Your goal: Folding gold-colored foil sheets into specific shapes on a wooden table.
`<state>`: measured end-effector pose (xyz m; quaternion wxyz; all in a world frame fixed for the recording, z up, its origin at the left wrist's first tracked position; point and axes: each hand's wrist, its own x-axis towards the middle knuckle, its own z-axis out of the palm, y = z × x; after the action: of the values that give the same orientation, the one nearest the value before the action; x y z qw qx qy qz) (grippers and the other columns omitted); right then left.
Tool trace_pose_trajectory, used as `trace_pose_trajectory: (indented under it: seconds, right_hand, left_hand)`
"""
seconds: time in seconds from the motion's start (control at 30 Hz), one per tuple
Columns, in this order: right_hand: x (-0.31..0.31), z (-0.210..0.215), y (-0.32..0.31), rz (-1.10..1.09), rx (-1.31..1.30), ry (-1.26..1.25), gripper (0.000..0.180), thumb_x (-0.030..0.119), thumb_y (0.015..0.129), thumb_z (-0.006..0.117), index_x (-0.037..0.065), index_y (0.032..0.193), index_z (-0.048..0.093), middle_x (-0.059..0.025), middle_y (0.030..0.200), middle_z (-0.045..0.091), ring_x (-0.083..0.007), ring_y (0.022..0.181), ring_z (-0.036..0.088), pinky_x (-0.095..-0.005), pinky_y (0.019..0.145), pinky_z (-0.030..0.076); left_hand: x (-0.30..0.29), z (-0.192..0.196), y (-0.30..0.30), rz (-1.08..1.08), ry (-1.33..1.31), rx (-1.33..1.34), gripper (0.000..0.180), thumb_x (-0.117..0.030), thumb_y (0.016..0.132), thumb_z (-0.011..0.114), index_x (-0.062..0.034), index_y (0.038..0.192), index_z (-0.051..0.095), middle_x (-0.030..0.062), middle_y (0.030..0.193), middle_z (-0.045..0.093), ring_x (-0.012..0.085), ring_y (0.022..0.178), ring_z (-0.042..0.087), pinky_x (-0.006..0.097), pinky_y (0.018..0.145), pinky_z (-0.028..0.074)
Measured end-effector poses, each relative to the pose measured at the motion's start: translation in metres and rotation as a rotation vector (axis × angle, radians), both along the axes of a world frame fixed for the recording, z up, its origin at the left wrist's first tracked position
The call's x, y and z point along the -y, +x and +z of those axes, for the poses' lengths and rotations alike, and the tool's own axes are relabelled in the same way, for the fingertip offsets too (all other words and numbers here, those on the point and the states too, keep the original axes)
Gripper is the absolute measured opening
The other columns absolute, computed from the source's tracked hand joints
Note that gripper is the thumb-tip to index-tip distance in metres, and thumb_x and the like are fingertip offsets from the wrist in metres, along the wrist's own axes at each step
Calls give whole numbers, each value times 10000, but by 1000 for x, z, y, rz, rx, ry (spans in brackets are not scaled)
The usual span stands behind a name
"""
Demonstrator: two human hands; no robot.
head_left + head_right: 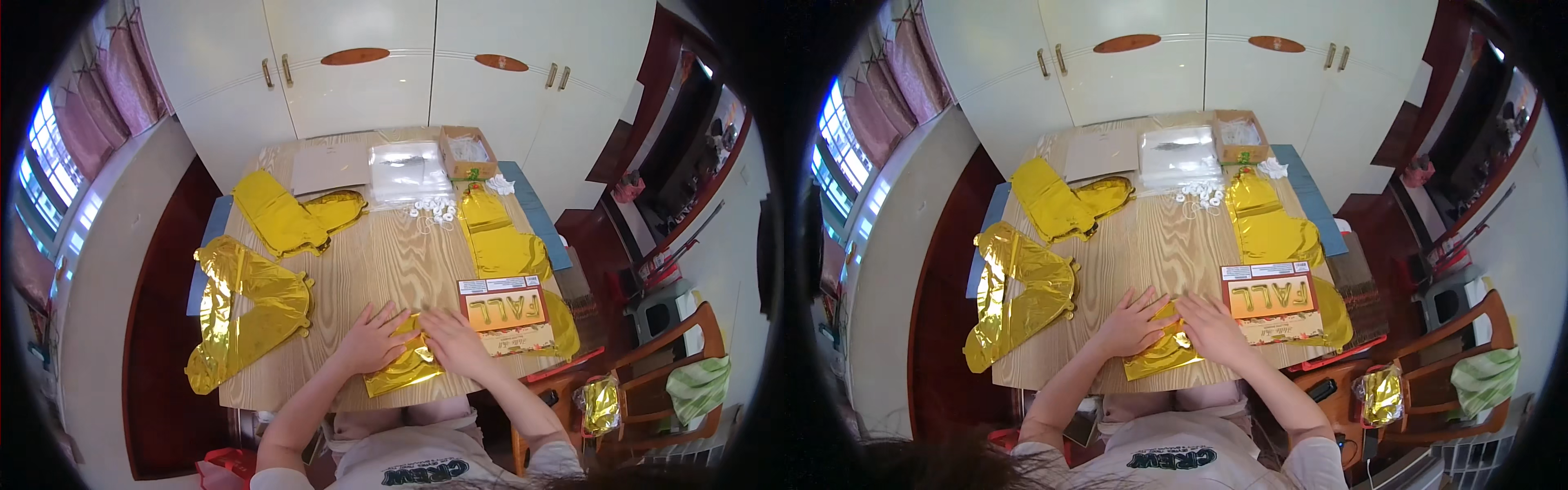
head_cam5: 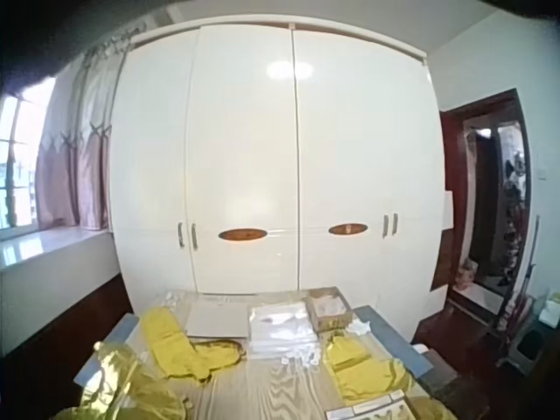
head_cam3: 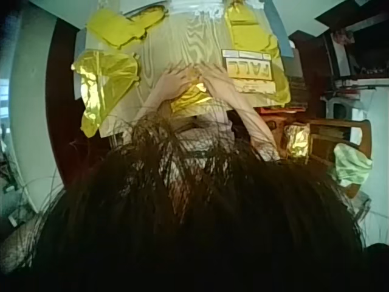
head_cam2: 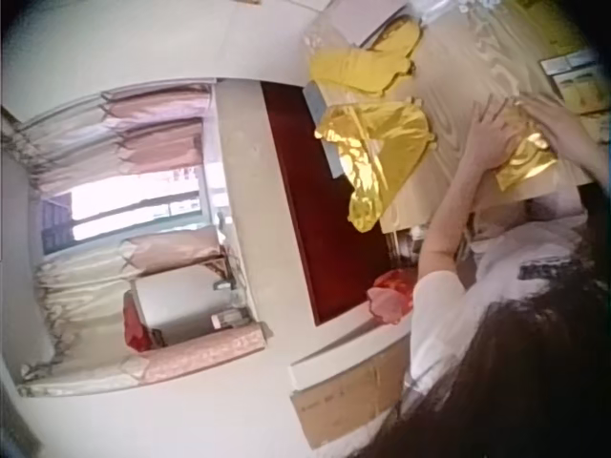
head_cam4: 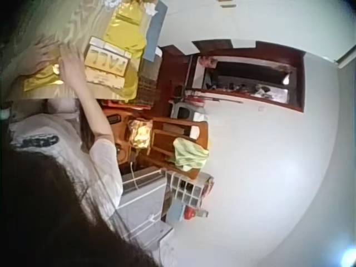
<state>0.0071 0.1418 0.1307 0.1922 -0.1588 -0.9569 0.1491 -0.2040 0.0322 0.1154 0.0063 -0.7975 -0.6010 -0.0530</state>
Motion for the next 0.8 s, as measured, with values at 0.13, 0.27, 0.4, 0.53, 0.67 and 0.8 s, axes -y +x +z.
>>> trace_pose_trajectory:
  seconds: [0.13, 0.27, 0.4, 0.53, 0.67, 0.8]
  right_hand:
    - [-10, -31, -18, 31, 148, 82, 508, 256, 946, 520, 10, 1386, 459, -130, 1446, 466, -265, 1385, 376, -470, 1130, 274]
    - [-15, -36, -13, 52, 215, 100, 526, 276, 957, 499, 17, 1409, 428, -126, 1485, 413, -272, 1402, 346, -490, 1143, 241]
    - [-14, -30, -13, 52, 298, 129, 555, 299, 973, 459, 14, 1441, 371, -124, 1530, 343, -270, 1426, 301, -510, 1161, 187]
    - [-13, -29, -13, 46, 320, 201, 562, 326, 984, 421, 26, 1456, 359, -107, 1542, 328, -243, 1436, 286, -517, 1163, 166]
    - [-13, -29, -11, 49, 312, 188, 567, 323, 985, 423, 25, 1462, 348, -102, 1545, 321, -242, 1437, 281, -517, 1168, 156]
    - [-13, -30, -12, 67, 304, 161, 572, 324, 985, 423, 24, 1465, 341, -98, 1552, 305, -242, 1439, 276, -514, 1172, 150]
  left_hand:
    - [-1, -2, -2, -8, -33, -30, 433, -415, 961, 469, -328, 1385, 495, 73, 1532, 344, 340, 1427, 269, 585, 1138, 180]
    - [0, 0, -2, -22, 14, 1, 473, -422, 965, 461, -266, 1411, 469, 90, 1531, 342, 332, 1426, 272, 565, 1146, 182]
    - [8, -6, -6, 36, 2, 49, 583, -429, 965, 459, -111, 1449, 390, 116, 1524, 348, 318, 1426, 279, 531, 1150, 195]
    - [25, -7, -16, 97, -36, 41, 662, -448, 956, 462, -43, 1464, 336, 120, 1523, 349, 286, 1436, 270, 508, 1161, 185]
    - [43, -10, -27, 139, -62, 49, 649, -433, 972, 437, -39, 1473, 312, 135, 1530, 333, 281, 1448, 249, 521, 1162, 173]
    - [58, -7, -33, 207, -136, 38, 644, -422, 981, 420, -49, 1489, 285, 133, 1537, 322, 273, 1459, 224, 524, 1178, 116]
